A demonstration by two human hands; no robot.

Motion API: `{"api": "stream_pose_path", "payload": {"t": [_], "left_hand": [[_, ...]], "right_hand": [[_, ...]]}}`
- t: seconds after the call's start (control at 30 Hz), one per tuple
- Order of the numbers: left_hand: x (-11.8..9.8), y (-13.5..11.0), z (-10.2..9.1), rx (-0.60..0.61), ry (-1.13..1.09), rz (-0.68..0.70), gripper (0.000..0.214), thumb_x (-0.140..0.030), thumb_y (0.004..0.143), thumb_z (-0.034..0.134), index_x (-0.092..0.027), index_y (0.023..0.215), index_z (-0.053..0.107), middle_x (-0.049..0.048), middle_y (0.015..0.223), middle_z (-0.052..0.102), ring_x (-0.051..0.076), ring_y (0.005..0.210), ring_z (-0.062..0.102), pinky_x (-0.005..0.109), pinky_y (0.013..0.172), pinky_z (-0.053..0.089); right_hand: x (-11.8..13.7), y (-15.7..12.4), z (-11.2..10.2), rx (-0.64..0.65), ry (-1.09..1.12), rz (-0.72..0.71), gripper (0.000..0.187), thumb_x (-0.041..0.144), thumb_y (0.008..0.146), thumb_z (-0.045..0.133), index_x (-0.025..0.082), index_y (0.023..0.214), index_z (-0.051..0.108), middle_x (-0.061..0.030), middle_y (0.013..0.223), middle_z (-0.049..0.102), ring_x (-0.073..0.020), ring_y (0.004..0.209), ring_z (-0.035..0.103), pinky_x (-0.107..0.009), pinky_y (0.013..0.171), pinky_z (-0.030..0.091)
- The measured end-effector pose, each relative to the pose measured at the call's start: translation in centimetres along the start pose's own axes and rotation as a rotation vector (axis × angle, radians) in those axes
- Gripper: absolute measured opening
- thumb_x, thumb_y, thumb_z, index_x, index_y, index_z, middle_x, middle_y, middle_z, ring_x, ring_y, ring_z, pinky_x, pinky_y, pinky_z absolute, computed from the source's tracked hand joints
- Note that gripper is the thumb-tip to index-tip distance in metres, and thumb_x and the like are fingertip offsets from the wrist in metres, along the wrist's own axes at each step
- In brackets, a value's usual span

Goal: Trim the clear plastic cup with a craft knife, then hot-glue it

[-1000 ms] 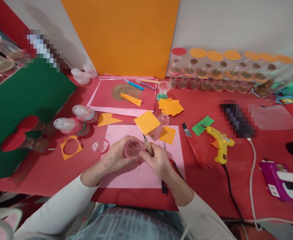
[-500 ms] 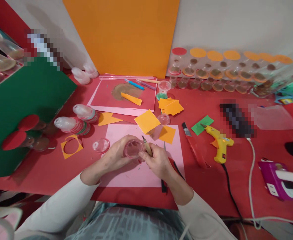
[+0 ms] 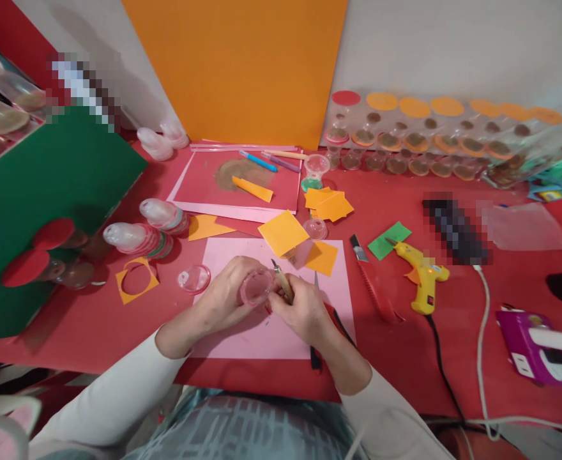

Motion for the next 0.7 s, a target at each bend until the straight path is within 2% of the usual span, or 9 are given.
{"api": "stream_pose_path", "payload": {"t": [0.1,0.3,0.47,0.57,0.7], "left_hand": [[-0.45,0.07,0.13,0.016,0.046,0.044,0.016,-0.025,0.082,0.057,-0.019,0.095,0.051,0.0088,0.095,0.061,0.022,0.087,0.058,0.036,0.075,0.051],[-0.23,-0.18,0.42,0.007,-0.011,0.034,0.016,-0.024,0.084,0.054,-0.02,0.098,0.047,0.0079,0.095,0.06,0.021,0.084,0.058,0.035,0.073,0.05],[0.14,-0.22,0.34,-0.013,-0.03,-0.061,0.016,-0.03,0.089,0.052,-0.02,0.099,0.046,0.0083,0.096,0.059,0.02,0.086,0.059,0.034,0.072,0.05],[-0.08,-0.13,0.27,-0.026,-0.021,-0.038,0.016,-0.03,0.087,0.054,-0.02,0.098,0.046,0.0078,0.095,0.059,0.02,0.085,0.059,0.034,0.072,0.05],[-0.32,-0.07,0.38,-0.034,0.017,0.008,0.013,-0.026,0.084,0.054,-0.02,0.092,0.046,0.007,0.092,0.06,0.019,0.081,0.058,0.035,0.071,0.049]], "right_hand": [[-0.02,0.07,0.0,-0.015,-0.111,-0.014,0.015,0.035,0.071,0.053,0.021,0.065,0.053,0.0038,0.054,0.053,-0.0116,0.052,0.046,-0.023,0.052,0.04],[0.51,0.0,-0.23,-0.095,-0.25,-0.069,0.018,0.033,0.069,0.051,0.024,0.057,0.042,0.0071,0.047,0.037,-0.0101,0.046,0.034,-0.023,0.046,0.029],[-0.02,0.03,-0.1,-0.034,-0.155,-0.008,0.017,0.037,0.073,0.049,0.022,0.064,0.051,0.0041,0.054,0.05,-0.0121,0.052,0.046,-0.024,0.052,0.038],[-0.32,0.09,0.0,0.015,-0.1,0.033,0.019,0.04,0.072,0.05,0.022,0.069,0.055,0.0025,0.058,0.056,-0.0133,0.055,0.05,-0.025,0.056,0.041],[-0.33,0.16,0.04,0.025,-0.112,0.035,0.019,0.041,0.071,0.051,0.022,0.068,0.053,0.0031,0.057,0.054,-0.013,0.054,0.047,-0.025,0.054,0.04]]}}
Point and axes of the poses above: each hand's wrist, its own y-axis towards the middle knuckle, its own z-axis out of the palm, x = y × z, the point moved 4 cm from there along y, towards the middle knuckle
